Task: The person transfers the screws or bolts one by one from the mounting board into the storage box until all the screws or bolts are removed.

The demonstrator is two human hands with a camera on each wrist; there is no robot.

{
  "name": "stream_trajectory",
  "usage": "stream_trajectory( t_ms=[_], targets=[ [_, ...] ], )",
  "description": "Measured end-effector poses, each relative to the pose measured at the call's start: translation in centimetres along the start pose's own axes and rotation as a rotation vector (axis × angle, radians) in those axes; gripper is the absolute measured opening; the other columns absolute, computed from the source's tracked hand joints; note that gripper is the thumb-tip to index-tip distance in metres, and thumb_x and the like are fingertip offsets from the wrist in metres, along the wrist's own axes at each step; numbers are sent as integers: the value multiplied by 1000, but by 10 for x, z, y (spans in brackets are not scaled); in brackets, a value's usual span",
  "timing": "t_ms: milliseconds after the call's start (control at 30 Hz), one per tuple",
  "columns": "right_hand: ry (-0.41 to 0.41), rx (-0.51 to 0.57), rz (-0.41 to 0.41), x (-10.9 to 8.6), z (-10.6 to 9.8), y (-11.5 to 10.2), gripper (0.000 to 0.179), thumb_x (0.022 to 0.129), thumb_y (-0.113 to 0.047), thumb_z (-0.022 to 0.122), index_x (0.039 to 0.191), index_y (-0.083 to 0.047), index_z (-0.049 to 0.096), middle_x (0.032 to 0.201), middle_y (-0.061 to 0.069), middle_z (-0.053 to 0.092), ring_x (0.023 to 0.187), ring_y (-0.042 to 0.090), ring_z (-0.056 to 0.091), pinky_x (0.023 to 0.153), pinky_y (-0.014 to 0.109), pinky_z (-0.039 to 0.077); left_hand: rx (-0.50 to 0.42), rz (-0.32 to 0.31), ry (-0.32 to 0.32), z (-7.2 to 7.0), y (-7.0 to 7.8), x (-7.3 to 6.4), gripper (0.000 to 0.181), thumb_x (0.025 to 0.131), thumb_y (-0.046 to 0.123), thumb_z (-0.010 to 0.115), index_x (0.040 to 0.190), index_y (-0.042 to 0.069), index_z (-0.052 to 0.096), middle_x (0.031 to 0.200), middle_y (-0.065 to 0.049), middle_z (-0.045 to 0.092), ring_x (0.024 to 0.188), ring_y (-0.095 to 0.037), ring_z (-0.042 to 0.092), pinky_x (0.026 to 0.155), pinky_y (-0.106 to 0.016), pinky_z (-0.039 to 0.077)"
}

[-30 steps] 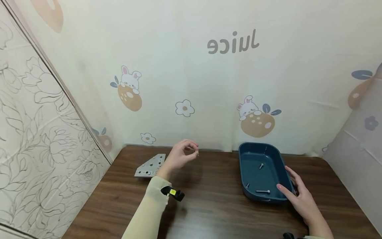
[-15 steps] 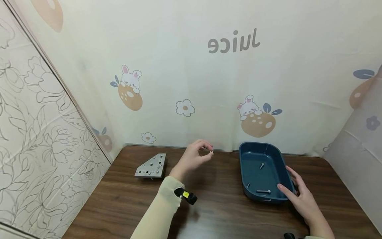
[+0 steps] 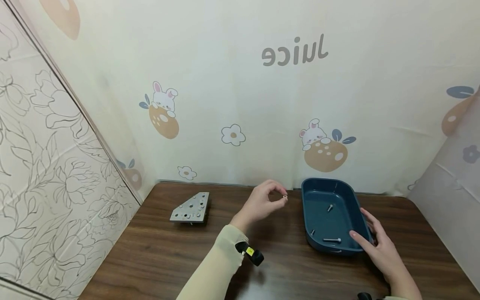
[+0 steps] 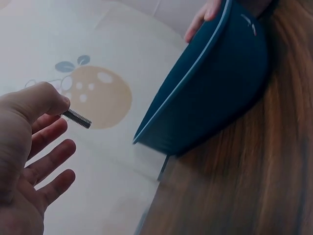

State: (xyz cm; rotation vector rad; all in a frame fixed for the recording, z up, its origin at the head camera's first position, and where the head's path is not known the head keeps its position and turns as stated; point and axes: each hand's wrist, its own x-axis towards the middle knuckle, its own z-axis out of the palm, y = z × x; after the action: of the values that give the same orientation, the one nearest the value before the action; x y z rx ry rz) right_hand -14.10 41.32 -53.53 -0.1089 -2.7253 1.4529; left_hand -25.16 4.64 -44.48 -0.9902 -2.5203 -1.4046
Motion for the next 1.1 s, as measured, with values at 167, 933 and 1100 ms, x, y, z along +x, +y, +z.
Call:
stream_trajectory(
  t_ms=[167, 933, 1100],
  targets=[
    [-2, -4, 0, 0, 0, 0, 90, 114, -36, 58, 176, -32, -7, 167, 46, 17, 138, 65, 25, 92, 85, 34, -16, -25, 3, 11, 6, 1, 10, 101, 18, 80, 109, 20, 75, 123, 9, 68, 118, -2, 60, 105, -23, 52],
    [0, -5, -13, 1, 1, 2, 90, 114, -35, 58, 176, -32, -7, 170, 44, 12, 138, 65, 24, 92, 85, 35, 83, 2, -90, 42, 33, 5, 10, 103, 24, 79, 113, 23, 77, 127, 11, 67, 110, -1, 58, 90, -8, 48],
    [-5, -3, 2, 1, 0, 1, 90, 114, -36, 58, 176, -33, -8, 169, 45, 12, 139, 66, 24, 92, 86, 34, 74, -5, -95, 46, 37, 5, 11, 103, 23, 79, 114, 22, 78, 125, 12, 66, 106, -3, 60, 83, -6, 48]
  ],
)
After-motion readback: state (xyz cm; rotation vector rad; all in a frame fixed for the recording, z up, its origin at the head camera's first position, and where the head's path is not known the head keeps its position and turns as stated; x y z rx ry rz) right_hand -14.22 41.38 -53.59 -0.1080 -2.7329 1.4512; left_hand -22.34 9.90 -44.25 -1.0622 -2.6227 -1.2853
